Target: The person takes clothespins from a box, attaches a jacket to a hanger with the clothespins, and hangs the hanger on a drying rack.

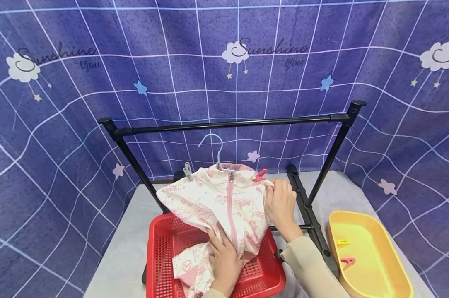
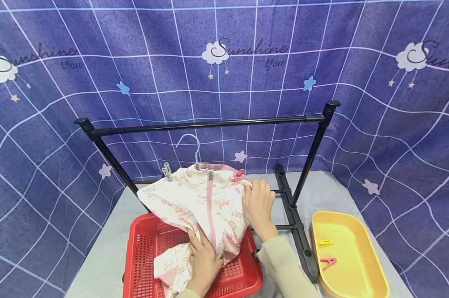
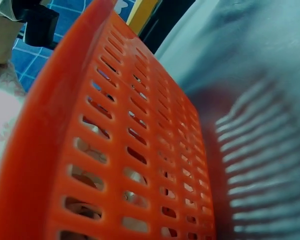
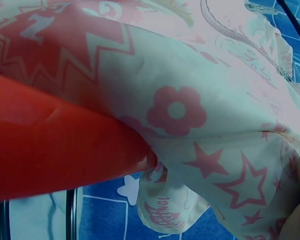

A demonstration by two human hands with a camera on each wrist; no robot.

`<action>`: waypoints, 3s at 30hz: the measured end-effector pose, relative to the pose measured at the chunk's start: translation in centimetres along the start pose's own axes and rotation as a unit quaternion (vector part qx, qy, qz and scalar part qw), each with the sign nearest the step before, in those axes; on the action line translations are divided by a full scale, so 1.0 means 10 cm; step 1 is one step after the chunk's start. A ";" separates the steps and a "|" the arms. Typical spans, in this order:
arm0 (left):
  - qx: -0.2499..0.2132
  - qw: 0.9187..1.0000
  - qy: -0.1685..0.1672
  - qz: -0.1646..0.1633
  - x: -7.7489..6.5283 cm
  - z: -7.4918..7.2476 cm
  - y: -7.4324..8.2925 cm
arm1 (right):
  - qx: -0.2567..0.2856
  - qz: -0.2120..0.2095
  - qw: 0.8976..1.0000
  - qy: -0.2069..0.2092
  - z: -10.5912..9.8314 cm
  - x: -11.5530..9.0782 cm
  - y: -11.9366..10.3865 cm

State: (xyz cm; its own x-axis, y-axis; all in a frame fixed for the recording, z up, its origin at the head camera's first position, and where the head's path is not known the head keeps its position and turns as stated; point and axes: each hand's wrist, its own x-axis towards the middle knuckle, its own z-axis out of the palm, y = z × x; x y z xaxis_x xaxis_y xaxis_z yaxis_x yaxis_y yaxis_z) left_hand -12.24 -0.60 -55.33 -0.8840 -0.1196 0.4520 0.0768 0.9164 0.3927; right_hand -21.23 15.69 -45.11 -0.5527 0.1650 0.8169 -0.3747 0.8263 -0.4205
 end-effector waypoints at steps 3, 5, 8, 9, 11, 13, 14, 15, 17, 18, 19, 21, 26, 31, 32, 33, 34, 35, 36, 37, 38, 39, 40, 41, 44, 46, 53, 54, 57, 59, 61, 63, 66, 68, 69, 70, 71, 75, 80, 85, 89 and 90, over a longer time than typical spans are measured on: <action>-0.005 1.000 0.000 0.007 0.01 -0.03 0.00 | 0.002 -0.001 1.000 0.000 0.00 0.00 0.00; -0.007 1.000 -0.001 0.012 0.02 -0.05 -0.01 | 0.003 -0.001 1.000 -0.004 0.01 0.01 0.00; 0.000 1.000 -0.003 0.020 0.04 -0.07 -0.02 | 0.005 0.000 1.000 -0.010 0.01 0.01 0.00; 0.004 1.000 -0.003 0.023 0.04 -0.08 -0.03 | 0.006 0.001 1.000 -0.012 0.01 0.01 0.01; 0.013 0.999 -0.006 0.032 0.05 -0.09 -0.05 | 0.007 0.001 1.000 -0.014 0.02 0.01 0.01; 0.027 0.999 -0.005 0.043 0.07 -0.11 -0.07 | 0.010 0.000 1.000 -0.013 0.02 0.01 0.01; 0.033 0.998 -0.003 0.050 0.07 -0.11 -0.08 | 0.012 -0.001 1.000 -0.013 0.02 0.00 0.01; 0.042 0.997 0.001 0.058 0.08 -0.12 -0.10 | 0.013 -0.003 1.000 -0.013 0.02 0.00 0.01; 0.058 0.995 0.015 0.075 0.09 -0.13 -0.12 | 0.016 -0.009 1.000 -0.012 0.02 0.00 0.02; 0.063 0.994 0.022 0.083 0.10 -0.14 -0.13 | 0.017 -0.011 1.000 -0.011 0.02 -0.01 0.03; 0.068 0.993 0.029 0.090 0.11 -0.14 -0.14 | 0.018 -0.014 1.000 -0.010 0.03 -0.01 0.03; 0.075 0.991 0.039 0.103 0.13 -0.16 -0.16 | 0.018 -0.017 1.000 -0.009 0.03 -0.01 0.04; 0.072 0.990 0.023 0.115 0.18 -0.21 -0.19 | 0.020 -0.026 0.999 -0.004 0.03 -0.02 0.06; 0.072 0.991 0.010 0.114 0.20 -0.27 -0.19 | 0.021 -0.032 0.999 -0.001 0.03 -0.02 0.08; 0.073 0.991 0.012 0.114 0.21 -0.28 -0.19 | 0.021 -0.034 0.999 0.000 0.03 -0.02 0.08; 0.075 0.991 0.016 0.114 0.22 -0.30 -0.19 | 0.021 -0.035 0.999 0.001 0.03 -0.02 0.08; 0.078 0.990 0.019 0.113 0.22 -0.30 -0.19 | 0.022 -0.036 0.999 0.002 0.03 -0.02 0.08; 0.080 0.990 0.023 0.113 0.23 -0.31 -0.19 | 0.022 -0.037 0.999 0.002 0.03 -0.02 0.09; 0.080 0.990 0.028 0.113 0.23 -0.31 -0.19 | 0.022 -0.039 0.999 0.004 0.03 -0.02 0.09; 0.079 0.990 0.032 0.113 0.23 -0.32 -0.19 | 0.023 -0.040 0.999 0.004 0.03 -0.02 0.09; 0.078 0.990 0.035 0.115 0.24 -0.33 -0.19 | 0.023 -0.040 0.999 0.005 0.03 -0.02 0.09; 0.076 0.990 0.037 0.116 0.24 -0.33 -0.19 | 0.024 -0.041 0.999 0.006 0.03 -0.02 0.09; 0.072 0.990 0.036 0.117 0.24 -0.34 -0.19 | 0.025 -0.041 0.999 0.007 0.03 -0.03 0.10; 0.069 0.990 0.036 0.119 0.24 -0.35 -0.20 | 0.025 -0.042 0.999 0.008 0.03 -0.03 0.10; 0.060 0.990 0.030 0.128 0.26 -0.39 -0.22 | 0.026 -0.041 0.999 0.009 0.02 -0.03 0.11; 0.055 0.989 0.025 0.134 0.27 -0.43 -0.23 | 0.028 -0.039 0.999 0.008 0.02 -0.03 0.11; 0.038 0.990 -0.005 0.136 0.34 -0.53 -0.23 | 0.034 -0.034 0.999 0.006 0.02 -0.01 0.14; 0.037 0.990 -0.007 0.136 0.35 -0.53 -0.23 | 0.035 -0.033 0.999 0.006 0.01 -0.01 0.14; 0.032 0.990 -0.007 0.137 0.37 -0.55 -0.24 | 0.036 -0.031 0.999 0.005 0.01 -0.01 0.14; 0.031 0.990 -0.007 0.139 0.38 -0.56 -0.24 | 0.038 -0.029 0.999 0.005 0.01 -0.01 0.14; 0.031 0.989 -0.004 0.143 0.39 -0.57 -0.25 | 0.041 -0.028 0.999 0.006 0.01 -0.01 0.15; 0.033 0.989 0.001 0.146 0.40 -0.59 -0.25 | 0.044 -0.027 0.999 0.007 0.00 0.00 0.15; 0.035 0.988 0.006 0.152 0.43 -0.63 -0.24 | 0.045 -0.027 0.999 0.012 0.00 0.00 0.17; 0.034 0.987 0.009 0.156 0.44 -0.67 -0.23 | 0.047 -0.028 0.998 0.015 -0.01 -0.01 0.17; 0.032 0.987 0.009 0.158 0.45 -0.68 -0.22 | 0.048 -0.028 0.998 0.016 -0.01 -0.01 0.18; 0.031 0.987 0.010 0.160 0.46 -0.70 -0.21 | 0.048 -0.029 0.998 0.018 -0.01 -0.01 0.18; 0.031 0.986 0.012 0.162 0.47 -0.71 -0.21 | 0.049 -0.029 0.998 0.020 -0.01 -0.01 0.18; 0.036 0.984 0.022 0.174 0.49 -0.75 -0.19 | 0.048 -0.037 0.998 0.029 -0.03 0.00 0.18; 0.047 0.979 0.039 0.192 0.51 -0.80 -0.17 | 0.044 -0.055 0.997 0.043 -0.05 0.02 0.18; 0.049 0.976 0.047 0.206 0.53 -0.86 -0.14 | 0.038 -0.074 0.995 0.053 -0.09 0.03 0.16; 0.057 0.973 0.049 0.220 0.55 -0.93 -0.12 | 0.027 -0.089 0.994 0.053 -0.12 0.04 0.15; 0.060 0.972 0.049 0.223 0.56 -0.94 -0.12 | 0.025 -0.093 0.994 0.053 -0.13 0.05 0.15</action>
State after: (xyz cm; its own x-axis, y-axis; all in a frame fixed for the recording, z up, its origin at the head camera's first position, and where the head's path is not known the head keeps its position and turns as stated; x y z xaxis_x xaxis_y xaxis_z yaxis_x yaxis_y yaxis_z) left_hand -12.95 -5.95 -45.72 -0.7258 0.2696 0.6328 0.3828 0.9227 0.0459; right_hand -21.12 17.74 -44.85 -0.3894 0.0707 0.9184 -0.5014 0.8201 -0.2757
